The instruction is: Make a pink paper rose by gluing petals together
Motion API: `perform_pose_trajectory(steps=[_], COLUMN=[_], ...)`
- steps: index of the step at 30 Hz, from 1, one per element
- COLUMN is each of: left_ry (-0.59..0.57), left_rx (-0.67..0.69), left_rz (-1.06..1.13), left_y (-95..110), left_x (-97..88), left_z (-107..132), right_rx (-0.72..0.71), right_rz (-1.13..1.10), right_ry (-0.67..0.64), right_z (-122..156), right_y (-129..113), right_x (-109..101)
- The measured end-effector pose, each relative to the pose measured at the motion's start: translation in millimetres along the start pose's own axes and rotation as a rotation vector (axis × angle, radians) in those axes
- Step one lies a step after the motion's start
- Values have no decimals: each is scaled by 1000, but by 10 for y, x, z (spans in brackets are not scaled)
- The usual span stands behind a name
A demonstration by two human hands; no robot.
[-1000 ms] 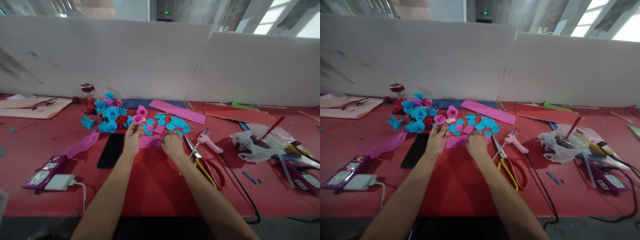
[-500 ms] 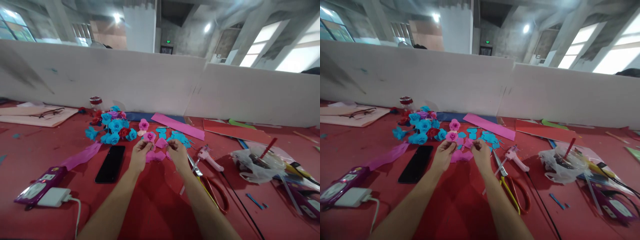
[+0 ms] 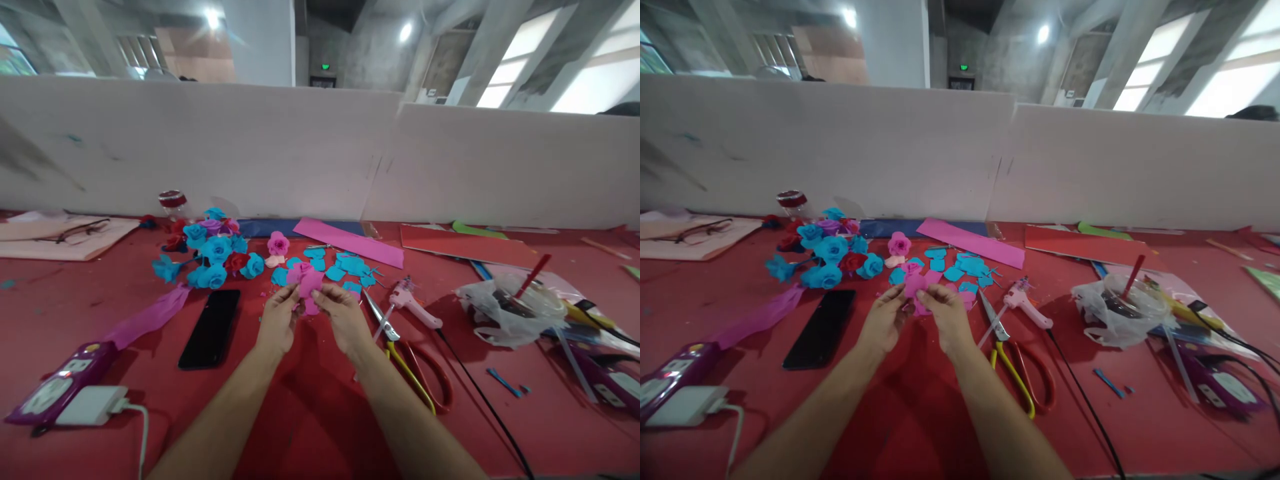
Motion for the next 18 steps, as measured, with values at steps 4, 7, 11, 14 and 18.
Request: perform_pose_trajectory(steps=[4,7,11,14,18], left_ry=[-60,-88,-85,-85,-87], left_rx=[49,54,43,42,59], left_rz=[-27,-30,10,52,70], left_y=[-24,-36,-78,-106,-89], left_x=[70,111,122,109,106], left_z=[54,89,95,84,91], right_rx=[-82,-152,-200,-226,-293], right_rz=[56,99,131,114,150], right_ry=[-6,38,58,29,-6], right_z=[32,28,29,40,54], right_y=[5,-32,-66,-65,-63], right_x=[47,40,35,47,53])
Point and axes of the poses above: each hand's wrist, its own z-axis away from the middle knuckle, its own x-axis out of the palm, y = z × x, the point moved 3 cm from there along -z, towards the middle knuckle, and after that the axes turned 10 degrees about -z, right-handed, at the moved point
